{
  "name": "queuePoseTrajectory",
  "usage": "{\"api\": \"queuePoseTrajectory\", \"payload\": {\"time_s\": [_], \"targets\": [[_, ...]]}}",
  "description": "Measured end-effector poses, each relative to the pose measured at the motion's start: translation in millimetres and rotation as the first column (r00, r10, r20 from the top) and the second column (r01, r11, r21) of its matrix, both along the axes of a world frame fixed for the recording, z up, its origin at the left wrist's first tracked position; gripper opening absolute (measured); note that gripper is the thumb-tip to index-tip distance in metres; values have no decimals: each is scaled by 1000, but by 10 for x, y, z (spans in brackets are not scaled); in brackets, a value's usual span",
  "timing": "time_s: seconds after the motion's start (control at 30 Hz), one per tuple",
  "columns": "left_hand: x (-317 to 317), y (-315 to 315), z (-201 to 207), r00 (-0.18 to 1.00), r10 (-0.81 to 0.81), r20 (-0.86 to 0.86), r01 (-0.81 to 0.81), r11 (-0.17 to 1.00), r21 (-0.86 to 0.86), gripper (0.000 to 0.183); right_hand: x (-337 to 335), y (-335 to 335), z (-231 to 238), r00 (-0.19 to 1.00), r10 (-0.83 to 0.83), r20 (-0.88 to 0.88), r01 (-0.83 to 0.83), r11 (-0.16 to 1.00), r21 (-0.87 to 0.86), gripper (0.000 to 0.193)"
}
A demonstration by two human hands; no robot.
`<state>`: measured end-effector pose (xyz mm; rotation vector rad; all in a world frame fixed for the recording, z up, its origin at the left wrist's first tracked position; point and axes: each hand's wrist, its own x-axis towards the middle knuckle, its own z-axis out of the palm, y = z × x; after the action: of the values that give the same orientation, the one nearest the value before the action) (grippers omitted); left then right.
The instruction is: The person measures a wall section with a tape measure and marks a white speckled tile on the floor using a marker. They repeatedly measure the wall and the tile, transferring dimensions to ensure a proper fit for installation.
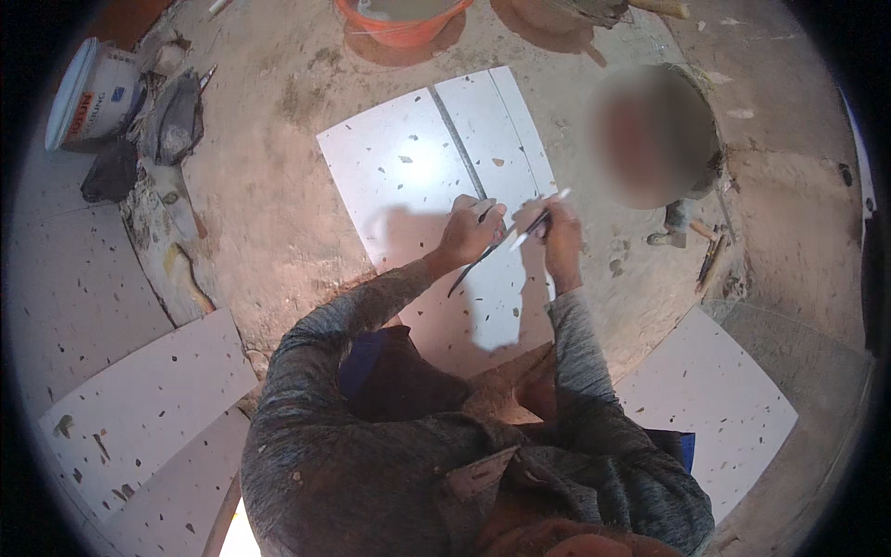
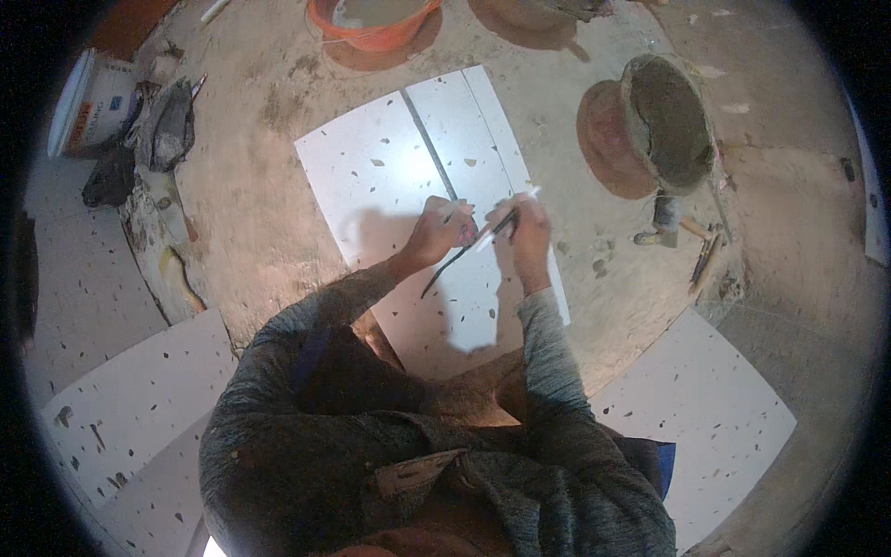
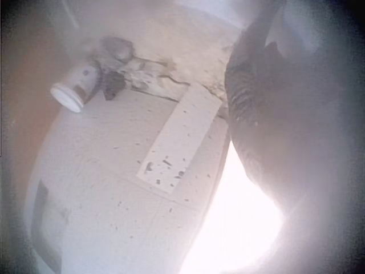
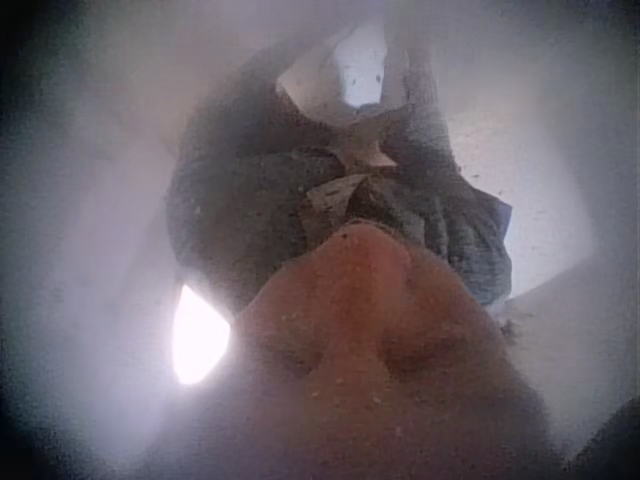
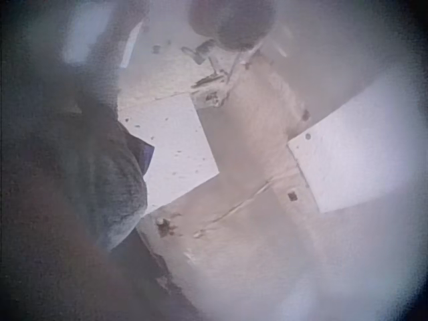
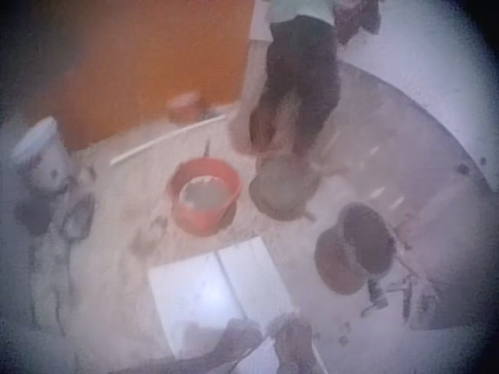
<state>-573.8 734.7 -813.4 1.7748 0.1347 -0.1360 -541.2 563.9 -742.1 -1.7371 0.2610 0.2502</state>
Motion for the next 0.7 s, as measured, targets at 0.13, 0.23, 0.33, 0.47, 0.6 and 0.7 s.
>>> {"api": "queuePoseTrajectory", "payload": {"time_s": [0.13, 0.23, 0.33, 0.47, 0.6, 0.7], "targets": [[-118, -26, 85, 994, -97, -49, 106, 961, 254, 61, 231, -145, -18, 983, -133, -123, 167, 928, 333, 26], [-145, -48, 70, 995, -89, 54, 65, 935, 350, 68, 330, 6, -116, 983, -148, -105, 179, 870, 460, 26], [-151, -43, 85, 993, -101, 63, 69, 918, 390, 71, 324, 168, -186, 984, -125, -129, 175, 824, 538, 28], [-162, -56, 168, 994, -89, 56, 58, 904, 423, 69, 325, 373, -51, 982, -83, -167, 165, 804, 572, 29], [-175, -72, 187, 992, -49, 112, 2, 922, 386, 62, 287, 473, 41, 993, -19, -118, 85, 810, 580, 24], [-163, -66, 145, 993, -102, 65, 71, 929, 364, 58, 189, 529, 440, 995, 10, -99, 50, 812, 582, 25]]}}
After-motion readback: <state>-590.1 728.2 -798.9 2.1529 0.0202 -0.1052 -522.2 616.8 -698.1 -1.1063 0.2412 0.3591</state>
